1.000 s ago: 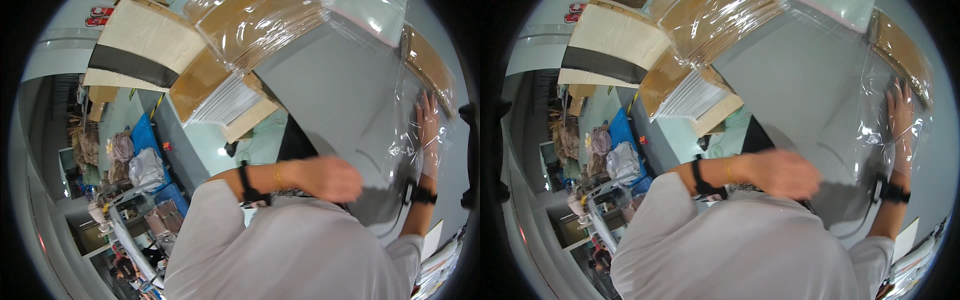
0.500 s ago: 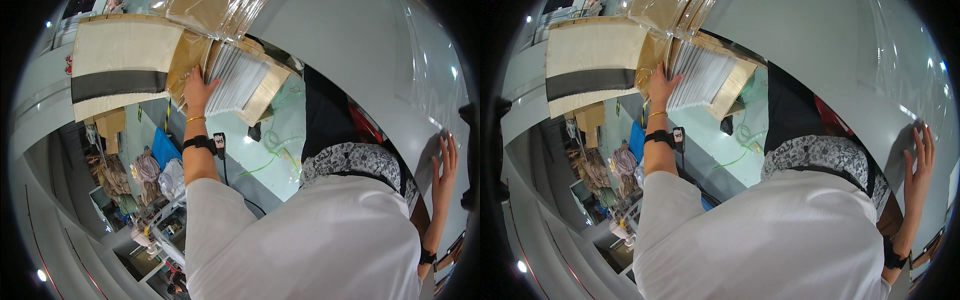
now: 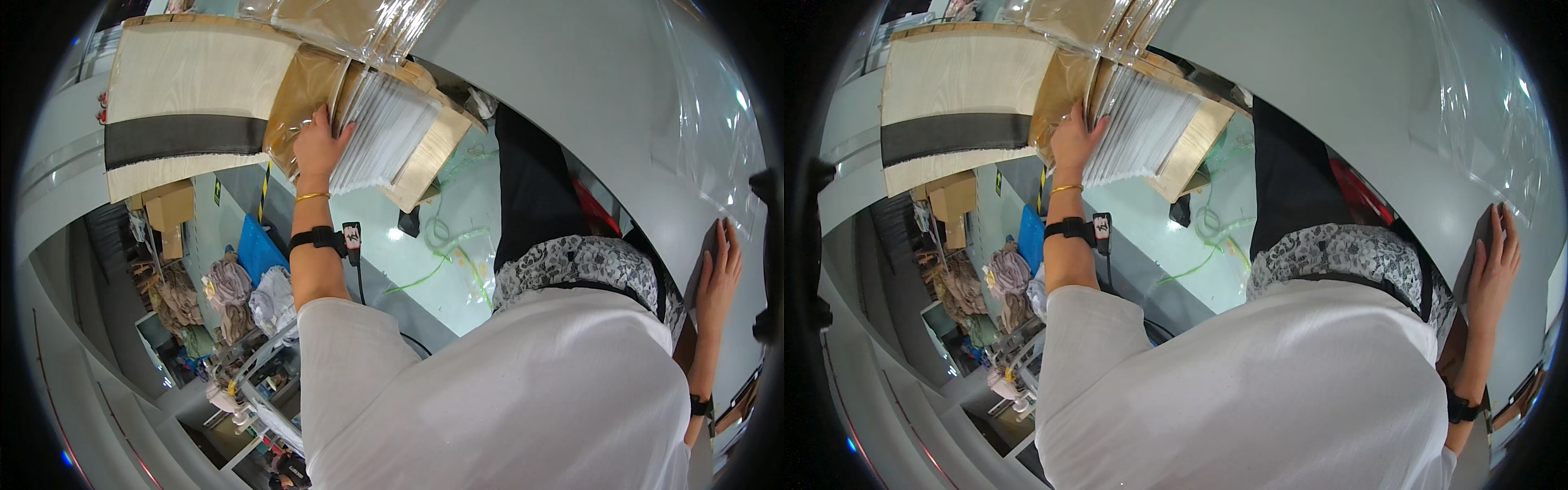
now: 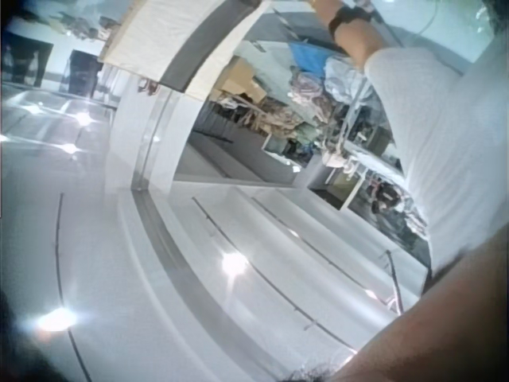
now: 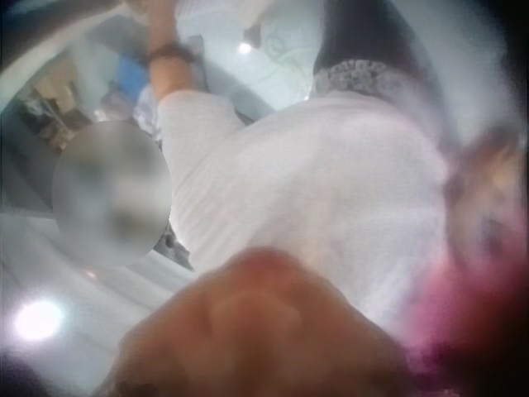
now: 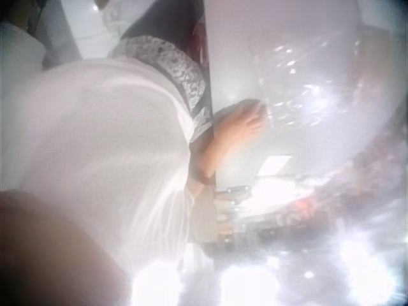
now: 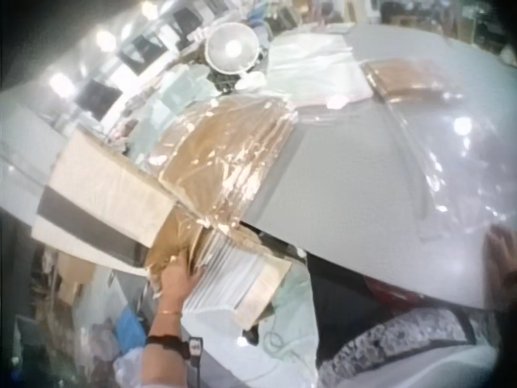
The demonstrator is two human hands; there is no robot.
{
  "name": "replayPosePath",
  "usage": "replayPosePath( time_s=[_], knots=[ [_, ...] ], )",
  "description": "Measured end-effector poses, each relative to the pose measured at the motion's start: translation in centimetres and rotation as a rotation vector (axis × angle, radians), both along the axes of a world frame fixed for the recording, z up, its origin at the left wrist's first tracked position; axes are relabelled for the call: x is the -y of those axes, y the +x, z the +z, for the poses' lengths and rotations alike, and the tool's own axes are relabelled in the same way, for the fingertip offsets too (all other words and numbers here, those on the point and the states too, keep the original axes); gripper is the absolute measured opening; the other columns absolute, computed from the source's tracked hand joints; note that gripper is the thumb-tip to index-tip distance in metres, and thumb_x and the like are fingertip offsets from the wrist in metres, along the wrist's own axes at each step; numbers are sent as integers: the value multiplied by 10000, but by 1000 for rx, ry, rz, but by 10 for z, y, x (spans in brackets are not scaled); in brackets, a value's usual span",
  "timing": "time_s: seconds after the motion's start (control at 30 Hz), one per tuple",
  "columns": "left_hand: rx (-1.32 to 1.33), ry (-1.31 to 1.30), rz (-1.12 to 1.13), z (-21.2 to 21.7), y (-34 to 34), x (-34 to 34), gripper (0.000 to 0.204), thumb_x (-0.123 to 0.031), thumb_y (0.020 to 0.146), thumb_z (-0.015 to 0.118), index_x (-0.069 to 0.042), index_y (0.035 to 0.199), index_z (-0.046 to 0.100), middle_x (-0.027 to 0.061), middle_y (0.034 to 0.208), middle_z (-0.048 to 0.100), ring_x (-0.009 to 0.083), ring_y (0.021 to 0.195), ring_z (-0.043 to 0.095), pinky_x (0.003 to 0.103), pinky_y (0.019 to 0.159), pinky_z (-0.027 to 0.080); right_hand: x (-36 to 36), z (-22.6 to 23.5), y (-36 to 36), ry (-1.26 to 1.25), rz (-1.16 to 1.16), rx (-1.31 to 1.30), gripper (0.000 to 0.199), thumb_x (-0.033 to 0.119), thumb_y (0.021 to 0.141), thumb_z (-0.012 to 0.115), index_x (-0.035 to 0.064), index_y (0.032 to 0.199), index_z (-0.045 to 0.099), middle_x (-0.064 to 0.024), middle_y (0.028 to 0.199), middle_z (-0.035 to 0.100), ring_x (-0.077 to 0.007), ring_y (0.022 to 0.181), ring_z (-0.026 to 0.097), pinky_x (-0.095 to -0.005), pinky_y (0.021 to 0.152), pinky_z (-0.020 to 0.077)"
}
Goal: The person repeatedly picks up stacks of brown paper sheets and places them into clear plastic bags on a gray table. They smooth the contents and seal the bags, then stack the finished packages. The process is repeated continuously with new stacks of paper.
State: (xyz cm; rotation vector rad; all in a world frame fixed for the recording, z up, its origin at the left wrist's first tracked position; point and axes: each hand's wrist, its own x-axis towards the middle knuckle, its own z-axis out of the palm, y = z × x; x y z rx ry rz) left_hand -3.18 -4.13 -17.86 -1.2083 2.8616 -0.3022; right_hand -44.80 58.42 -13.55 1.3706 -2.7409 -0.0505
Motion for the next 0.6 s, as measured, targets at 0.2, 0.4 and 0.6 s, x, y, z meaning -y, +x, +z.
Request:
replayPosePath(
  time_s=[0.2,0.4,0.6],
  knots=[
    [-10,-109,77,-19,-12,1,471,-219,754,739,-9,1109,511,187,957,655,381,834,712,502,687,604,-3,-10,4,-57,-21,-27,517,139,1028,504,142,1544,463,-98,1593,427,-315,1460,400,-440,1212,281],
    [-109,-127,296,-10,-12,4,317,-253,827,736,-79,1067,626,218,863,731,410,806,721,509,698,575,13,7,11,-140,18,-4,434,92,992,559,98,1427,569,-120,1501,515,-334,1385,475,-437,1150,364],
    [-849,627,392,145,46,-56,227,-134,892,727,-3,1076,709,40,879,716,186,757,652,332,721,516,89,57,45,-475,291,723,230,8,895,682,5,1125,689,-128,1053,704,-320,977,658,-380,858,526]
  ],
)
